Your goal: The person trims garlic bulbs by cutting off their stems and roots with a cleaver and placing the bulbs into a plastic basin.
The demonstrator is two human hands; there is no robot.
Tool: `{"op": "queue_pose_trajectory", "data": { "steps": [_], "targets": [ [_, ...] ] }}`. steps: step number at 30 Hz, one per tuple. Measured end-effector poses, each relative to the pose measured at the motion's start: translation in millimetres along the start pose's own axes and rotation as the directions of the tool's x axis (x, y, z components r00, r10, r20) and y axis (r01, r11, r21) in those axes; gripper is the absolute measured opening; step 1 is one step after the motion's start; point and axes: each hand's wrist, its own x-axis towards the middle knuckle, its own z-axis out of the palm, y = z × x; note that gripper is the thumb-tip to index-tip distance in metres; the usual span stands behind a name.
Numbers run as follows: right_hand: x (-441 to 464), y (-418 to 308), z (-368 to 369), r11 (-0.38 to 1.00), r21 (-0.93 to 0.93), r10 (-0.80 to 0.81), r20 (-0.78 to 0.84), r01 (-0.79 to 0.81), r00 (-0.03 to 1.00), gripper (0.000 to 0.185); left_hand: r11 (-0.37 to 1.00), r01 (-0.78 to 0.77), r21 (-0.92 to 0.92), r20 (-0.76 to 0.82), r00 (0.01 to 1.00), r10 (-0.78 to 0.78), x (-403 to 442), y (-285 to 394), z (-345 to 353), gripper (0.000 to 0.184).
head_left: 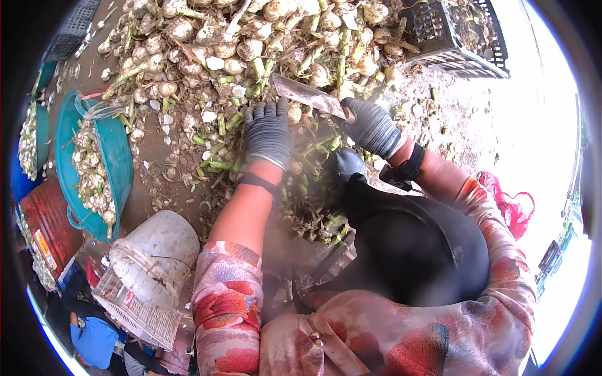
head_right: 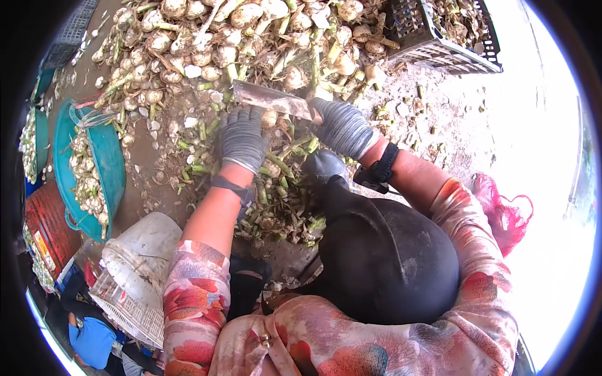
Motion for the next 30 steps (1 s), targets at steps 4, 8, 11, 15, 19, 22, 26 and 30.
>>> {"op": "queue_pose_trajectory", "data": {
  "steps": [4, 8, 11, 15, 19, 22, 26, 30],
  "targets": [
    [-4, -8, -2, 0.999, 0.030, 0.038, 0.040, -0.040, 0.998, 0.033, 0.986, 0.162, 0.032, 0.585, 0.797, -0.149, 39, 9, -33, 0.051],
    [-10, -14, -4, 0.999, 0.030, -0.028, 0.151, 0.023, 0.988, 0.027, 0.458, 0.604, -0.652, 0.623, 0.771, -0.130, 10, -10, -45, 0.043],
    [-9, -31, -14, 0.976, -0.011, -0.207, 0.229, 0.215, 0.951, 0.024, 0.351, 0.150, -0.924, 0.175, 0.984, 0.039, -34, -27, -32, 0.052],
    [-10, -48, -22, 0.920, 0.077, -0.392, 0.105, 0.385, 0.914, 0.019, -0.017, 0.356, -0.934, 0.355, 0.935, 0.015, -57, -23, -34, 0.052],
    [-13, -50, -20, 0.878, 0.100, -0.476, 0.059, 0.469, 0.878, 0.018, -0.278, 0.453, -0.847, 0.465, 0.885, 0.026, -65, -17, -48, 0.052],
    [-14, -47, -15, 0.897, 0.039, -0.441, 0.129, 0.440, 0.888, 0.027, -0.376, 0.474, -0.796, 0.506, 0.862, 0.016, -70, -14, -50, 0.052],
    [-11, -28, -1, 0.903, -0.073, -0.410, 0.142, 0.423, 0.901, 0.037, -0.309, 0.458, -0.833, 0.487, 0.873, -0.019, -71, -9, -50, 0.051],
    [-5, -15, 3, 0.878, -0.142, -0.449, 0.090, 0.457, 0.889, 0.031, 0.363, 0.155, -0.919, 0.135, 0.988, -0.080, -71, 4, -59, 0.053]
  ]
}}
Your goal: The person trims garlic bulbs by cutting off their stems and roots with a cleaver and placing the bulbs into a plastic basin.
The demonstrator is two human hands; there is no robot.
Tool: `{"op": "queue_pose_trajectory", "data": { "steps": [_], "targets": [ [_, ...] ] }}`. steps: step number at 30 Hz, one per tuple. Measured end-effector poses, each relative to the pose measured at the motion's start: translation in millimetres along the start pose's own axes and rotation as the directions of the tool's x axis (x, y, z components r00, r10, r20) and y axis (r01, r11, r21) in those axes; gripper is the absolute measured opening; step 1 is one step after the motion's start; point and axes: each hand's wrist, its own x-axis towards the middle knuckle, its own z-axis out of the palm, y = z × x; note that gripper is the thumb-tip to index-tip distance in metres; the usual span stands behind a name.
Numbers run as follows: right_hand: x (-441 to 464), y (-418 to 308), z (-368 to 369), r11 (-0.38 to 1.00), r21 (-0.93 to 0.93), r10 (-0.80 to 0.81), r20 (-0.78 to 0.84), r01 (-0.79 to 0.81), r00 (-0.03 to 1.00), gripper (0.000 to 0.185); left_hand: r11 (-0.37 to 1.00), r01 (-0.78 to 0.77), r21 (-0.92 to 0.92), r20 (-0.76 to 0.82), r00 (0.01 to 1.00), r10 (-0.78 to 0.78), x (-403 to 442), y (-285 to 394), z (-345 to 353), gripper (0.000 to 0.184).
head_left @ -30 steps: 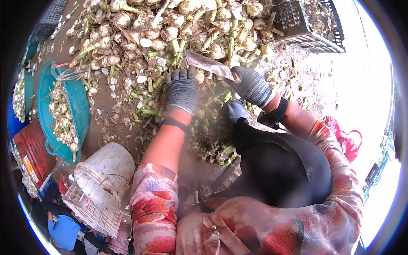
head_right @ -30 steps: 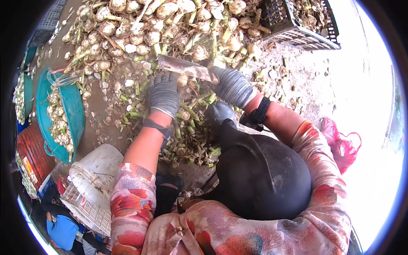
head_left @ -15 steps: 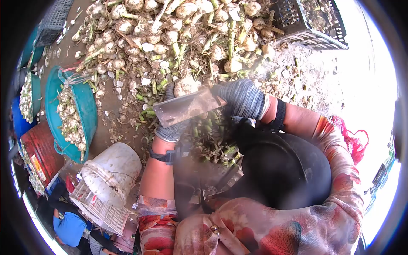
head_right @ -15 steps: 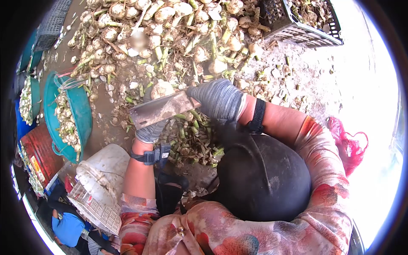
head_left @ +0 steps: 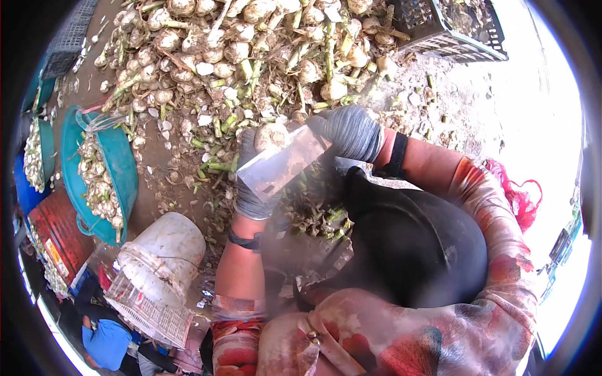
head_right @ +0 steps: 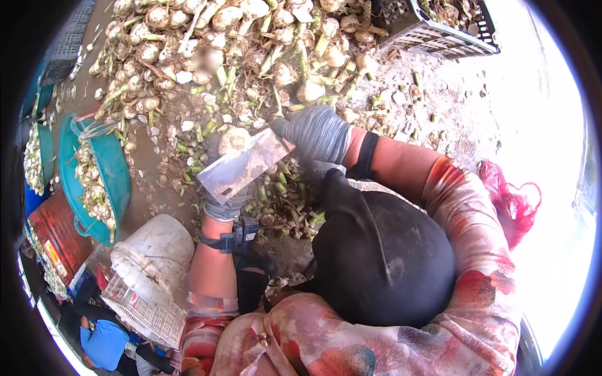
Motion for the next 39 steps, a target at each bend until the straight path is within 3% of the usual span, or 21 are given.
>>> {"op": "queue_pose_trajectory", "data": {
  "steps": [1, 3, 5, 6, 9, 10, 12, 15, 16, 17, 18, 19, 20, 23, 24, 27, 30, 31, 35, 37, 39],
  "targets": [
    [2, 10, -3, 1.000, -0.005, 0.000, 0.002, 0.000, 1.000, 0.031, 0.995, 0.078, -0.057, -0.098, 0.992, -0.083, 4, 26, 2, 0.049],
    [8, 41, -10, 0.874, -0.079, 0.484, 0.054, -0.479, 0.874, 0.022, 0.982, 0.140, -0.126, -0.196, 0.967, -0.163, 2, 59, -1, 0.046],
    [2, 59, -18, 0.804, -0.013, 0.594, 0.059, -0.595, 0.802, 0.028, 0.979, 0.030, 0.200, -0.161, 0.987, 0.002, -10, 65, -14, 0.056],
    [3, 51, -14, 0.812, 0.059, 0.583, -0.035, -0.581, 0.812, 0.032, 0.984, 0.178, -0.032, -0.192, 0.965, -0.180, -5, 62, -12, 0.056],
    [21, -9, -26, 0.531, 0.730, 0.477, 0.163, -0.431, 0.864, 0.050, 0.986, 0.141, -0.087, -0.207, 0.966, -0.156, 16, 46, 1, 0.061],
    [28, -23, -40, 0.437, 0.741, 0.427, 0.328, -0.509, 0.843, 0.052, 0.855, -0.094, 0.509, -0.131, 0.974, 0.185, 23, 43, 0, 0.072],
    [31, -30, -30, 0.482, 0.771, 0.300, 0.301, -0.417, 0.905, 0.054, 0.873, -0.092, 0.479, -0.212, 0.953, 0.217, 16, 47, 8, 0.076],
    [35, -18, -11, 0.542, 0.809, 0.198, 0.139, -0.226, 0.970, 0.052, 0.994, 0.020, -0.105, -0.376, 0.925, -0.058, 12, 52, 13, 0.080],
    [37, -18, -16, 0.675, 0.727, 0.149, 0.036, -0.128, 0.988, 0.051, 0.790, 0.065, -0.610, -0.231, 0.939, -0.255, 15, 50, 10, 0.074],
    [38, -20, -15, 0.672, 0.729, 0.149, 0.040, -0.131, 0.988, 0.051, 0.349, 0.124, -0.929, -0.006, 0.937, -0.350, 16, 49, 8, 0.070],
    [40, -23, -15, 0.780, 0.604, 0.124, 0.110, -0.165, 0.986, 0.051, 0.130, 0.243, -0.961, 0.225, 0.965, -0.137, 18, 49, 3, 0.056],
    [42, -25, -16, 0.870, 0.459, 0.108, 0.178, -0.180, 0.978, 0.051, 0.130, 0.239, -0.962, 0.222, 0.966, -0.135, 22, 33, 3, 0.056],
    [35, -29, -23, 0.832, 0.551, 0.068, 0.028, -0.072, 0.997, 0.049, 0.373, 0.273, -0.887, 0.240, 0.962, -0.134, 28, 16, 4, 0.047],
    [34, -21, -39, 0.932, 0.361, -0.007, 0.120, -0.037, 0.993, 0.059, 0.658, 0.315, -0.684, 0.012, 0.907, -0.422, 24, 4, 15, 0.030],
    [31, -22, -44, 0.947, 0.318, 0.005, 0.101, -0.038, 0.995, 0.054, 0.847, 0.293, -0.443, -0.027, 0.940, -0.339, 19, 5, 9, 0.028],
    [40, -25, -60, 0.981, 0.091, 0.123, 0.401, -0.174, 0.908, 0.042, 0.972, 0.228, -0.048, -0.091, 0.969, -0.232, 10, 21, -4, 0.030],
    [36, 7, -44, 0.944, -0.036, 0.316, 0.374, -0.327, 0.872, 0.029, 0.947, 0.130, 0.293, -0.417, 0.909, 0.004, 4, 26, -44, 0.025],
    [26, 21, -36, 0.867, -0.072, 0.486, 0.344, -0.494, 0.803, 0.025, 0.959, 0.161, 0.233, -0.513, 0.858, -0.020, -4, 30, -74, 0.028],
    [-18, 60, -13, 0.853, 0.113, 0.515, -0.022, -0.510, 0.857, 0.033, 0.957, -0.219, -0.191, -0.797, 0.604, -0.020, -24, 50, -217, 0.037],
    [-25, 70, -2, 0.846, 0.212, 0.519, -0.119, -0.489, 0.846, 0.034, 0.598, -0.402, -0.694, -0.719, 0.434, -0.543, -22, 67, -218, 0.054],
    [-22, 66, -2, 0.814, 0.251, 0.564, -0.125, -0.524, 0.816, 0.037, 0.808, -0.124, -0.576, -0.651, 0.668, -0.361, 7, 36, -150, 0.062]
  ]
}}
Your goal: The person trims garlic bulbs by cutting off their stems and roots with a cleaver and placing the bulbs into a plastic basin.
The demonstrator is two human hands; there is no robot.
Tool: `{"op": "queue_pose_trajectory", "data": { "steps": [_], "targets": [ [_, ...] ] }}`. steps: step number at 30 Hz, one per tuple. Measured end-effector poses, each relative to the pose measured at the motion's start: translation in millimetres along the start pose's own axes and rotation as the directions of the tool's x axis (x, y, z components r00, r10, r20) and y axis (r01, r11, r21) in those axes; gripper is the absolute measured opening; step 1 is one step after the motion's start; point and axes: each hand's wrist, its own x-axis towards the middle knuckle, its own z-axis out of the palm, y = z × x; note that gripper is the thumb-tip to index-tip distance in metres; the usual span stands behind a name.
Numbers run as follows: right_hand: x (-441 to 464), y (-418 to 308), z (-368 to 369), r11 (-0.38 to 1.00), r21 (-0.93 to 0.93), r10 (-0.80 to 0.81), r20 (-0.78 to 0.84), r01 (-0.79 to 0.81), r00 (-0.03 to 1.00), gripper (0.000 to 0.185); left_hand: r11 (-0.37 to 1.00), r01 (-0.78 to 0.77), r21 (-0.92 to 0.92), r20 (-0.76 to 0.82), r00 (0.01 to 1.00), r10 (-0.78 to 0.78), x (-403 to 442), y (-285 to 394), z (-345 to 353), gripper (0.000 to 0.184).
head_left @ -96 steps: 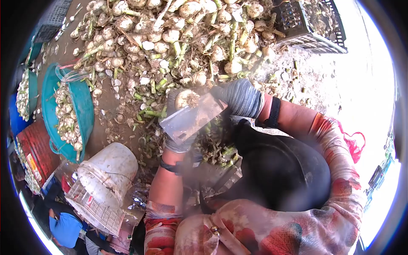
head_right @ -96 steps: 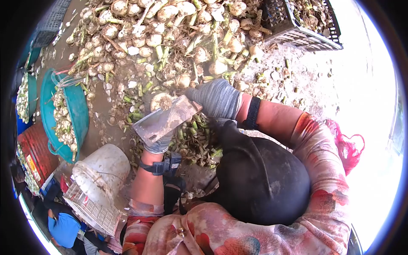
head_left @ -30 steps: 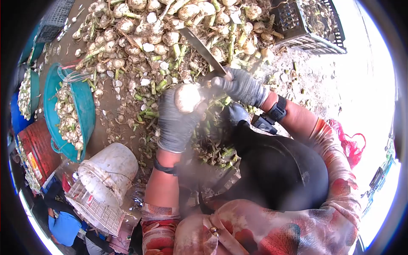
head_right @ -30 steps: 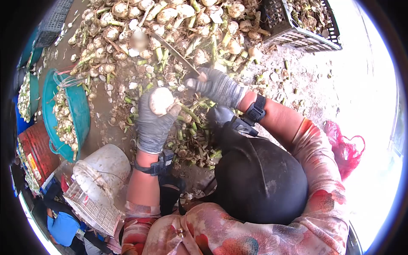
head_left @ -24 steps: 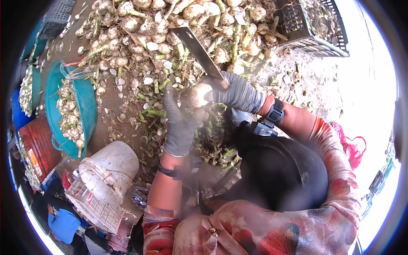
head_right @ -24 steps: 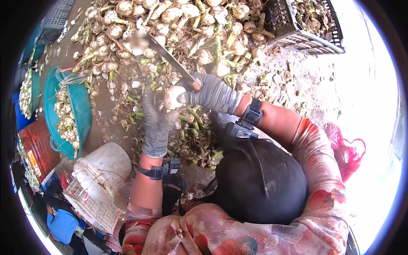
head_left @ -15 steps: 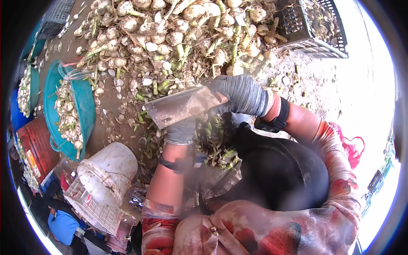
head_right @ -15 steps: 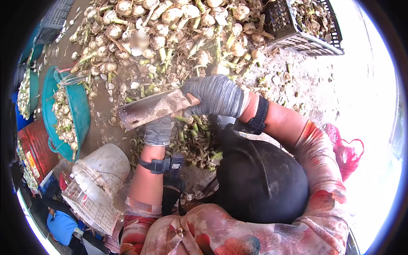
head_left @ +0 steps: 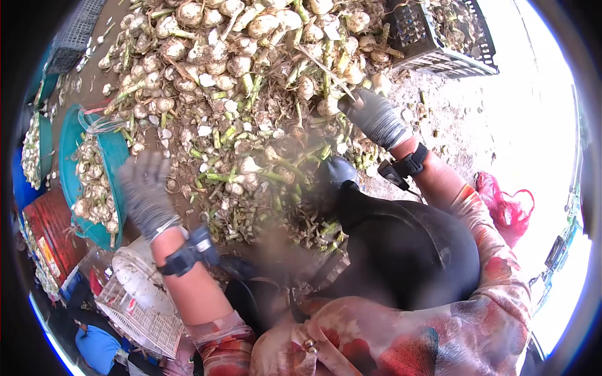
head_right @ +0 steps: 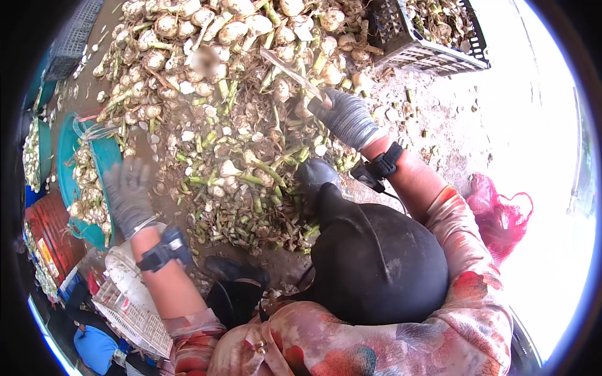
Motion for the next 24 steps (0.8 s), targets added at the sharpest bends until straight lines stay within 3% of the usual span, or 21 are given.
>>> {"op": "queue_pose_trajectory", "data": {
  "steps": [1, 2, 3, 4, 5, 6, 8, 10, 11, 12, 14, 16, 17, 18, 19, 20, 23, 24],
  "targets": [
    [0, -6, 1, 0.999, -0.016, 0.041, 0.010, -0.041, 0.999, 0.038, 0.970, 0.118, 0.213, 0.241, 0.956, -0.169, -1, -38, 19, 0.064],
    [0, -13, 2, 0.996, -0.033, 0.082, 0.020, -0.081, 0.996, 0.039, 0.873, 0.010, 0.488, 0.331, 0.923, -0.196, -33, -65, 65, 0.049],
    [-2, -21, 0, 0.994, -0.009, 0.112, 0.054, -0.112, 0.992, 0.039, 0.833, -0.121, 0.541, 0.458, 0.872, -0.171, -38, -117, 82, 0.036],
    [-5, -29, -4, 0.990, 0.011, 0.139, 0.086, -0.140, 0.987, 0.039, 0.741, -0.086, 0.666, 0.433, 0.853, -0.291, -51, -142, 108, 0.041],
    [-10, -38, -9, 0.982, 0.175, 0.060, 0.051, -0.068, 0.997, 0.035, 0.485, -0.275, 0.830, 0.440, 0.858, -0.266, -60, -154, 131, 0.042],
    [-15, -32, -6, 0.983, 0.171, 0.059, 0.057, -0.068, 0.997, 0.035, 0.162, -0.419, 0.893, 0.448, 0.861, -0.241, -66, -164, 150, 0.043],
    [-21, -18, 10, 0.940, 0.341, -0.012, 0.025, 0.003, 1.000, 0.029, 0.088, -0.458, 0.884, 0.464, 0.844, -0.270, -58, -201, 149, 0.041],
    [-27, -6, 17, 0.910, 0.404, 0.053, 0.122, -0.098, 0.991, 0.024, 0.055, -0.414, 0.909, 0.410, 0.861, -0.301, -52, -202, 146, 0.036],
    [-27, -27, 9, 0.924, 0.365, 0.079, 0.108, -0.114, 0.991, 0.021, -0.010, -0.334, 0.943, 0.319, 0.910, -0.266, -38, -179, 108, 0.036],
    [-10, -46, 31, 0.949, 0.297, 0.027, 0.246, -0.102, 0.969, 0.019, 0.112, -0.264, 0.958, 0.281, 0.943, -0.178, -29, -145, 75, 0.035],
    [-26, -6, 21, 0.818, 0.570, -0.036, 0.173, -0.070, 0.984, 0.019, 0.368, -0.202, 0.908, 0.215, 0.977, 0.005, -35, -73, 32, 0.033],
    [-21, -20, 17, 0.818, 0.568, -0.053, 0.228, -0.089, 0.972, 0.014, 0.636, -0.249, 0.730, 0.202, 0.968, 0.147, -53, -31, 26, 0.031],
    [-18, -29, 16, 0.869, 0.494, -0.104, 0.177, 0.003, 0.979, 0.014, 0.755, -0.283, 0.591, 0.202, 0.958, 0.202, -60, -27, 27, 0.030],
    [-17, -40, 13, 0.915, 0.396, -0.143, 0.131, 0.080, 0.981, 0.015, 0.642, -0.388, 0.661, 0.068, 0.883, 0.464, -53, -10, -16, 0.031],
    [-16, -42, 10, 0.928, 0.370, -0.116, 0.163, 0.048, 0.980, 0.016, 0.458, -0.435, 0.775, 0.041, 0.758, 0.651, -49, 24, -66, 0.028],
    [-12, -45, 11, 0.938, 0.345, -0.093, 0.187, 0.023, 0.978, 0.017, 0.438, -0.042, 0.898, -0.275, 0.725, 0.632, -57, 68, -88, 0.024],
    [-5, -51, 24, 0.913, 0.395, -0.164, 0.119, 0.105, 0.979, 0.025, -0.054, 0.099, 0.994, -0.011, 0.560, 0.828, -57, 109, -177, 0.035],
    [-5, -54, 26, 0.899, 0.413, -0.202, 0.102, 0.143, 0.974, 0.027, -0.238, 0.282, 0.930, 0.054, 0.535, 0.843, -65, 114, -167, 0.040]
  ]
}}
